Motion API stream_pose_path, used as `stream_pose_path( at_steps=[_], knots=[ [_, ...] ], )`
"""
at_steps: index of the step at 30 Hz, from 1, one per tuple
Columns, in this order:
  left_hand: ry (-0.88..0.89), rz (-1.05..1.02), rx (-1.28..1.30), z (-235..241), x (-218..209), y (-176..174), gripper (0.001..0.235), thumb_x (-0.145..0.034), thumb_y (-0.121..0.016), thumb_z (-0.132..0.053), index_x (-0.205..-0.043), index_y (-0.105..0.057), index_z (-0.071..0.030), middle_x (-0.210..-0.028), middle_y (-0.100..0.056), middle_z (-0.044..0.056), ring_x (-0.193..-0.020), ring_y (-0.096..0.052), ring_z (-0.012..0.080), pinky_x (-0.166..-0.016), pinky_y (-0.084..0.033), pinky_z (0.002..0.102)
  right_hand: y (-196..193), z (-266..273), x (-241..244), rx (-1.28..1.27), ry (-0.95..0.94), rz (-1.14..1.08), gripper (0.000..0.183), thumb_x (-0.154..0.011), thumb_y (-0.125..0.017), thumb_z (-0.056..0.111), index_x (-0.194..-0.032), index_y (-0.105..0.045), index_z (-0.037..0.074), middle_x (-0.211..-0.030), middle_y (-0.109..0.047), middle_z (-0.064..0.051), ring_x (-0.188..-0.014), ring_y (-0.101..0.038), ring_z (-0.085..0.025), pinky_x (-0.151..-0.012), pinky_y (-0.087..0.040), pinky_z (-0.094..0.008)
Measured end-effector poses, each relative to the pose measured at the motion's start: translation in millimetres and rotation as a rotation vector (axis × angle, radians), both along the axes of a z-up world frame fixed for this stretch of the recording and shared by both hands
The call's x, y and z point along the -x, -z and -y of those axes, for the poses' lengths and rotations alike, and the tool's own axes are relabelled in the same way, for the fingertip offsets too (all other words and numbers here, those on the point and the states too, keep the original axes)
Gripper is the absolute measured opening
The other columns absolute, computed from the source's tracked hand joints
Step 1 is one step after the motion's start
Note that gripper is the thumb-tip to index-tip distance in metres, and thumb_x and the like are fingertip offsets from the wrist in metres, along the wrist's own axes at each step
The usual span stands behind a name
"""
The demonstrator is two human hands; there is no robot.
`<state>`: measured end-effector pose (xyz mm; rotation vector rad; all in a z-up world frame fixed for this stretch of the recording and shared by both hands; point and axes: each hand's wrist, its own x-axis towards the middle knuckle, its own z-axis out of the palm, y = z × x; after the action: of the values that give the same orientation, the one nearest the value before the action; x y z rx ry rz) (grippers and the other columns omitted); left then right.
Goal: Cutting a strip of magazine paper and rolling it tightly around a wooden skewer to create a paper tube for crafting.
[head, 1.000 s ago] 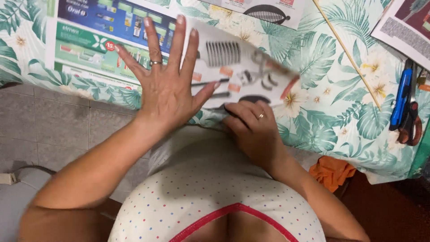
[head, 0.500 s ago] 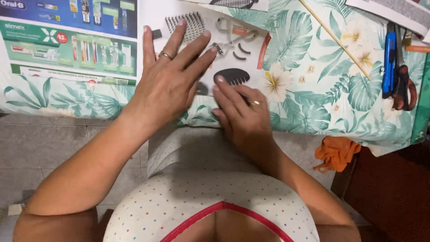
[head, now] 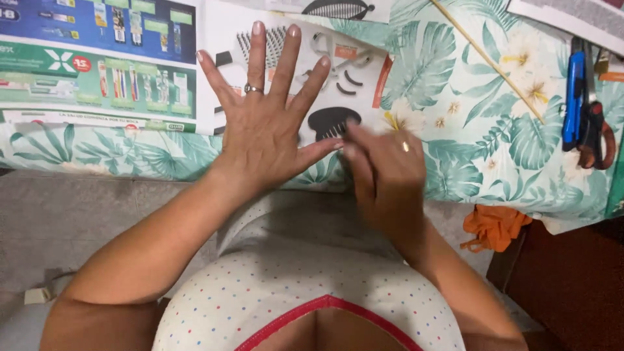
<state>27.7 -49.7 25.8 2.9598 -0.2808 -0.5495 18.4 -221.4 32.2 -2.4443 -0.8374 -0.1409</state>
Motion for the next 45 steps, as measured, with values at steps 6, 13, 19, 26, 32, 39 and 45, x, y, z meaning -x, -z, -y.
stream_pose_path(
  at_steps=[6,13,19,26,32,39,45],
  knots=[
    [-0.133,0.149,0.185,5,3,11,0.071,-0.095,-0.043,-0.056,-0.148,-0.015,-0.017,-0.15,-0.002,0.01,-0.135,0.003,0.0332,-0.094,0.007,0.076,6,-62,-33,-0.243,-0.155,-0.361,0.039,-0.097,-0.031,0.02,-0.13,-0.033,-0.001,-0.138,-0.033,-0.016,-0.134,-0.03,-0.029,-0.118,-0.025,-0.047],
    [-0.166,0.115,0.121,4,-1,7,0.086,-0.087,-0.044,-0.053,-0.144,-0.007,0.001,-0.15,-0.006,0.018,-0.139,-0.001,0.0276,-0.107,0.002,0.06,34,-61,-46,0.074,-0.048,-0.407,0.063,-0.099,-0.011,0.05,-0.148,0.001,0.012,-0.156,0.006,-0.005,-0.149,0.003,-0.02,-0.125,0.003,-0.046],
    [-0.083,0.288,0.251,-12,13,17,0.062,-0.095,-0.052,-0.027,-0.141,-0.024,0.004,-0.147,-0.016,0.02,-0.138,-0.015,0.0335,-0.112,-0.013,0.057,57,-42,-43,0.269,0.09,-0.144,0.057,-0.11,-0.029,0.04,-0.149,0.005,0.016,-0.157,0.008,-0.004,-0.151,0.0,-0.019,-0.131,-0.008,-0.048],
    [-0.058,0.251,0.152,-25,24,17,0.062,-0.098,-0.057,-0.026,-0.143,-0.024,0.001,-0.148,-0.017,0.013,-0.139,-0.018,0.0285,-0.112,-0.016,0.05,30,-27,-40,0.4,-0.005,0.029,0.071,-0.101,-0.037,0.054,-0.142,-0.023,-0.001,-0.147,-0.017,-0.021,-0.14,-0.018,-0.033,-0.118,-0.018,-0.048],
    [-0.047,0.072,0.187,-35,27,12,0.096,-0.089,-0.062,-0.063,-0.145,-0.008,-0.006,-0.151,-0.005,0.01,-0.141,-0.004,0.0269,-0.114,-0.001,0.047,26,-12,-48,0.448,-0.233,-0.112,0.099,-0.091,-0.075,0.057,-0.149,-0.01,0.01,-0.151,0.002,-0.015,-0.141,0.002,-0.034,-0.117,-0.007,-0.058],
    [-0.01,0.031,0.185,-34,25,10,0.074,-0.094,-0.039,-0.059,-0.147,-0.008,-0.017,-0.151,0.0,0.006,-0.138,0.002,0.0235,-0.112,0.002,0.05,22,16,-52,0.516,-0.29,-0.147,0.101,-0.085,-0.074,0.062,-0.149,-0.011,0.016,-0.151,0.001,-0.012,-0.141,0.002,-0.031,-0.108,0.001,-0.066],
    [-0.078,0.009,0.006,-40,39,17,0.061,-0.112,-0.05,-0.04,-0.149,-0.006,-0.023,-0.149,0.006,0.007,-0.137,0.007,0.0275,-0.112,0.002,0.058,9,15,-50,0.563,-0.208,-0.262,0.1,-0.085,-0.063,0.062,-0.147,-0.006,0.008,-0.152,-0.001,-0.012,-0.143,-0.003,-0.029,-0.107,0.006,-0.061]
  ],
)
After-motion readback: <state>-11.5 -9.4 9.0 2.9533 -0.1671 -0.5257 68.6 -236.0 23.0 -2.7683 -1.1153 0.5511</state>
